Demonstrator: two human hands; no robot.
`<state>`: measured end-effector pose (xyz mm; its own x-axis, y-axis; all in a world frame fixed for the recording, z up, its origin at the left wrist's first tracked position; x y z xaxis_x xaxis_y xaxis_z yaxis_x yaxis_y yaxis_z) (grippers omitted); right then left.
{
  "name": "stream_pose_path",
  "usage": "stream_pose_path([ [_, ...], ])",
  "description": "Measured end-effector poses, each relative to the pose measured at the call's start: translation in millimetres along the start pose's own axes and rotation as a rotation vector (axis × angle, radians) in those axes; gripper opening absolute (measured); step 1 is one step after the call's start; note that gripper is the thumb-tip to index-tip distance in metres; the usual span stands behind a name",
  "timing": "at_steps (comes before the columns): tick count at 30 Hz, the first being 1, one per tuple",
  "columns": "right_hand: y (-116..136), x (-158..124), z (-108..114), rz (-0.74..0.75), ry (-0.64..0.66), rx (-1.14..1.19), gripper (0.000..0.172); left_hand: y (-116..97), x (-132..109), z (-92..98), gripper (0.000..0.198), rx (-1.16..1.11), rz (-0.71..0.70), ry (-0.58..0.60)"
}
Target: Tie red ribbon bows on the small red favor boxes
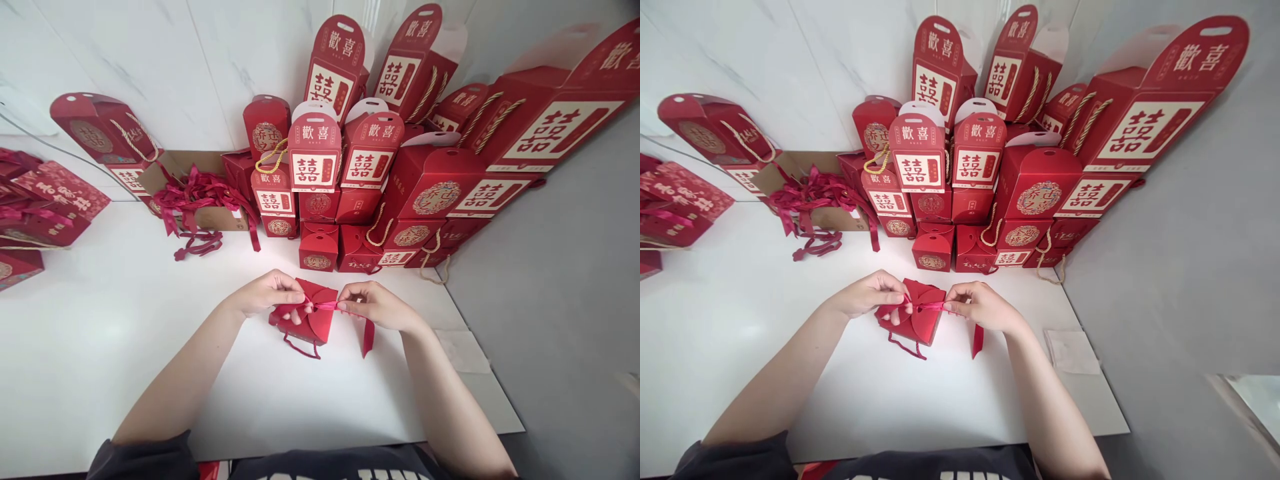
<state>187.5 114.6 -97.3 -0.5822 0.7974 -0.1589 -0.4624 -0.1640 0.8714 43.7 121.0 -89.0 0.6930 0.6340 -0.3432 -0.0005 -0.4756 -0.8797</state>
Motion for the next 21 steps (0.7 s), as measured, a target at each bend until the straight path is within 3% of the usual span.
stream_pose_path([
  [6, 13.3, -3.5, 1.0, 0.061, 0.046, 0.15, 0.033, -2.7, 3.4, 12.9, 0.021, -0.015, -0.046, -0.115],
  [10, 34.5, -3.7, 3.7, 0.211, -0.068, 0.153, 0.023, -4.3, -0.1, 11.8, 0.029, 0.082, -0.02, -0.132],
  [16, 58.5, -1.0, -4.9, 0.354, -0.267, -0.151, 0.027, -6.8, -3.9, 4.4, 0.038, 0.174, -0.019, -0.094],
  [21, 73.3, 1.9, -16.9, 0.367, -0.412, -0.415, 0.024, -10.4, -4.3, -7.3, 0.028, 0.222, -0.054, -0.044],
])
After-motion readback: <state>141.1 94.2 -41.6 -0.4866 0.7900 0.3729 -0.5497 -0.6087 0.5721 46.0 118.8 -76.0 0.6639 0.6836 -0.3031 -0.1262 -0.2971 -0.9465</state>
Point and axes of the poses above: each hand's wrist, its own x-axis towards the middle knuckle, its own z-axis out of the back of the hand, y = z × x, the point moved 10 cm from there along x, towards the middle knuckle, and after that the axes turned 14 degrees about -x, right-handed, at the moved point
